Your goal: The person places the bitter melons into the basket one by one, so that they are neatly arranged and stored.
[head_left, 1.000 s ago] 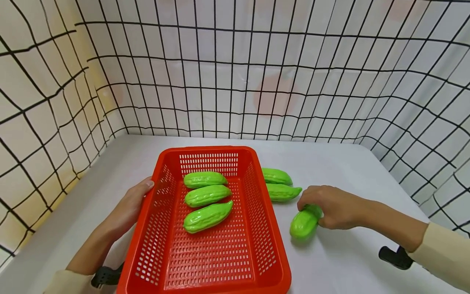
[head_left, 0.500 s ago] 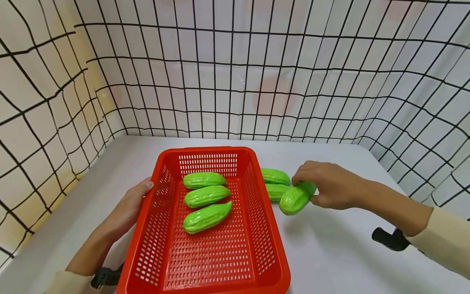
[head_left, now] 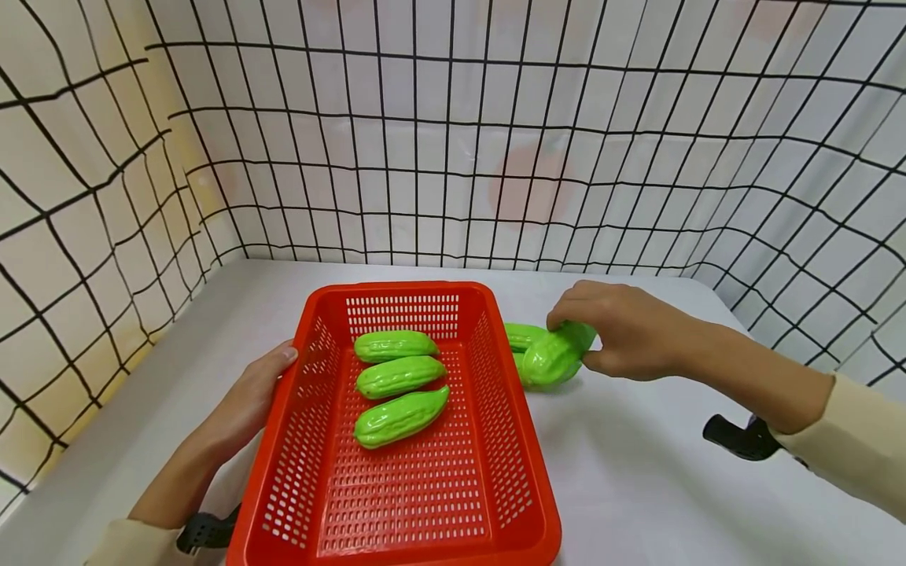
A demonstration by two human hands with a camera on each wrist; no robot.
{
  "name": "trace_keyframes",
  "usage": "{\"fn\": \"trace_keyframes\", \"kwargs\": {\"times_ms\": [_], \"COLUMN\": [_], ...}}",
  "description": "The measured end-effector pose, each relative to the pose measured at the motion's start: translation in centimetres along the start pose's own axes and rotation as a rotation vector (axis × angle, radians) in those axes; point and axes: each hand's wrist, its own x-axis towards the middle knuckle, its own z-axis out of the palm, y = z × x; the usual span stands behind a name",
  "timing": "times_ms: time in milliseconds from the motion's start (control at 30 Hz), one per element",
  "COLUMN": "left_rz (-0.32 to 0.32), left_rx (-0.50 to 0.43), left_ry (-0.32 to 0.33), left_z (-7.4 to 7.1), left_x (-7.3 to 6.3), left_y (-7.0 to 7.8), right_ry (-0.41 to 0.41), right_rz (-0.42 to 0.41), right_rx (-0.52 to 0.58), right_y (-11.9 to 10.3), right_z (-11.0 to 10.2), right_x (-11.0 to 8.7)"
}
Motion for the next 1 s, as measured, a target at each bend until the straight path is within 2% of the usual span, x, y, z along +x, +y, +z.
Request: {"fn": "trace_keyframes", "kwargs": {"times_ms": [233,500,833,1000], "left_rz": [-0.001,-0.004,0.001,-0.002], "left_rx": [-0.004,0.01,0.005,0.005], "left_ry": [0.001,0.014,0.006,0.007], "left_z": [-0.1,0.0,0.0,0.0], "left_x": [0.1,0.1,0.1,0.1], "left_y": [0.1,0.1,0.0,0.0], "right_ry": [-0.04,-0.109,-0.194,-0.232], "right_rz": [0.018,0.086,0.035,0.025], "right_rx": [0.008,0.125,0.283,0.313], "right_y": [-1.0,-2.7,-5.0,-6.2], "right_z": [-0.9,-1.5,-1.7,-1.6], "right_x": [1.4,3.2,6.1,7.3]}}
